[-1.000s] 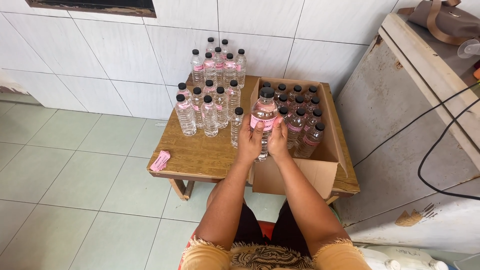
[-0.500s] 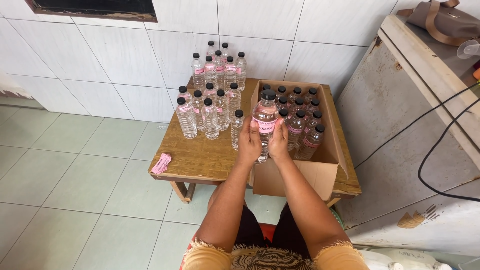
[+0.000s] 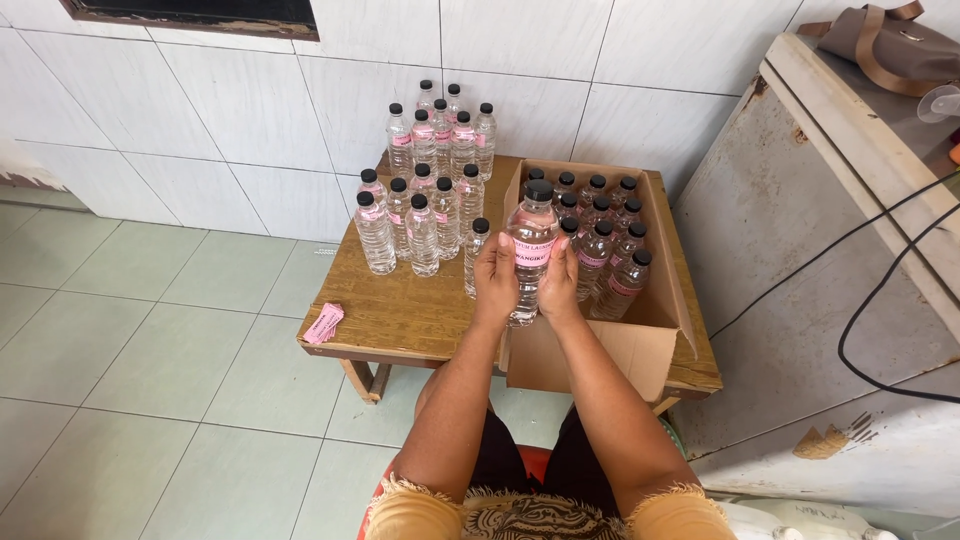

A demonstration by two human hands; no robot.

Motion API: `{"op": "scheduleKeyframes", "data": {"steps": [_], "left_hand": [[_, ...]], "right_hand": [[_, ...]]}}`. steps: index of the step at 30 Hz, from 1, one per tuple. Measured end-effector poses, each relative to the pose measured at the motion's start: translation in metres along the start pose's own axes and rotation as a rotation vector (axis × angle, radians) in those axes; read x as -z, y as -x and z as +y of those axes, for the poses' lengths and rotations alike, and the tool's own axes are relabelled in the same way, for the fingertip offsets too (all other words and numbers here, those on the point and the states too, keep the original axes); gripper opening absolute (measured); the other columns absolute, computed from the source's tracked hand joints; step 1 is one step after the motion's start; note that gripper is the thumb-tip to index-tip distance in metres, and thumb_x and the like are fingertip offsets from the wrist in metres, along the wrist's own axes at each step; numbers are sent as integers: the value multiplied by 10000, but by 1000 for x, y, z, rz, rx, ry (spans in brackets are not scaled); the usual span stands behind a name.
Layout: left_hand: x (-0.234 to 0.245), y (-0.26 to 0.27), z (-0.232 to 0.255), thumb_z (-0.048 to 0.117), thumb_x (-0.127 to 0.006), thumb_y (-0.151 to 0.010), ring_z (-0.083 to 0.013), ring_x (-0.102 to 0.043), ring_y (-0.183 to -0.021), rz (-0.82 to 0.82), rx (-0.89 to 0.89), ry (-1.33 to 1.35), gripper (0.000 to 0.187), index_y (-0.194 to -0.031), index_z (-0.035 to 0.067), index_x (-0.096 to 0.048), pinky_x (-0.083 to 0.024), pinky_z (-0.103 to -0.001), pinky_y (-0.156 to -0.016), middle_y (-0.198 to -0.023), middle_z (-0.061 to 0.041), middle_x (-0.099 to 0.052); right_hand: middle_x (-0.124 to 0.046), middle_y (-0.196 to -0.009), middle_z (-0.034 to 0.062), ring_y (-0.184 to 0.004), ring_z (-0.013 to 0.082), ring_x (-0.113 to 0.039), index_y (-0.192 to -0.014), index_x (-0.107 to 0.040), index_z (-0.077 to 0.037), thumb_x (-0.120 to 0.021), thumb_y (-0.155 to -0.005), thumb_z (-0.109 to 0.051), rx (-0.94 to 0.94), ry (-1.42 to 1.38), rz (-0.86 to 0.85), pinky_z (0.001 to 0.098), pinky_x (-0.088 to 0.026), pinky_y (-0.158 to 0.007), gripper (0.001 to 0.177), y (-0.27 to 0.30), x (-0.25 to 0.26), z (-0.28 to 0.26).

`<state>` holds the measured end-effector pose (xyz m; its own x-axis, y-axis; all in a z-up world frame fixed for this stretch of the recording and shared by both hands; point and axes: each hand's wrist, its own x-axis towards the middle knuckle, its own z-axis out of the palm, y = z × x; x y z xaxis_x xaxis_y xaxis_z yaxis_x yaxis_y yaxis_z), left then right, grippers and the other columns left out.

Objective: Packing plastic bottles from a table into a cardboard box

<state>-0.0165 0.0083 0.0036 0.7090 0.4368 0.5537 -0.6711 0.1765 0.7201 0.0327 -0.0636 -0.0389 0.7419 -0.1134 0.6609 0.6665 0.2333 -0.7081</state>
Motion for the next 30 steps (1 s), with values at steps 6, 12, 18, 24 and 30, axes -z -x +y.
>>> {"op": "scheduleKeyframes", "data": {"steps": [6, 12, 18, 24, 30], "left_hand": [[-18, 0, 29, 268, -401, -1137, -130, -481, -770, 16, 49, -39, 447, -792, 112, -639, -425, -295, -742, -748, 11, -575], [-6, -5, -1, 328, -516, -1099, -97, -474, -771, 13, 7, 27, 377, -804, 134, -648, -447, -282, -735, -736, 38, -576], [-12, 0, -2, 277, -450, -1130, -119, -507, -785, 37, 84, -67, 444, -778, 111, -665, -458, -303, -728, -732, -4, -625], [-23, 3, 16, 264, -415, -1137, -150, -536, -840, 53, 108, -93, 444, -898, 54, -724, -500, -363, -808, -802, -53, -683], [-6, 9, 3, 255, -353, -1139, -185, -589, -918, 1, 21, -137, 420, -1091, 60, -722, -501, -386, -869, -904, -150, -695]], "right_hand": [[-608, -1383, 175, -1303, 270, -520, -1419, -582, -19, -234, -1148, -335, 0, 1, 56, 516, -315, -1198, 542, -3, 12, 11], [-620, -1379, 165, -1311, 253, -523, -1410, -600, -45, -247, -1145, -349, -17, -18, 47, 514, -315, -1202, 536, -4, 0, -6], [-600, -1411, 160, -1327, 241, -507, -1420, -586, -32, -271, -1148, -367, -55, -64, 119, 485, -331, -1208, 534, -3, 8, 8], [-615, -1413, 115, -1305, 214, -559, -1447, -564, -65, -261, -1116, -487, -63, -262, 90, 477, -371, -1200, 616, -4, 10, 11], [-661, -1327, 73, -1213, 114, -547, -1437, -531, -73, -838, -726, -614, -25, -215, -6, 408, -433, -1143, 945, 4, 24, 40]]}}
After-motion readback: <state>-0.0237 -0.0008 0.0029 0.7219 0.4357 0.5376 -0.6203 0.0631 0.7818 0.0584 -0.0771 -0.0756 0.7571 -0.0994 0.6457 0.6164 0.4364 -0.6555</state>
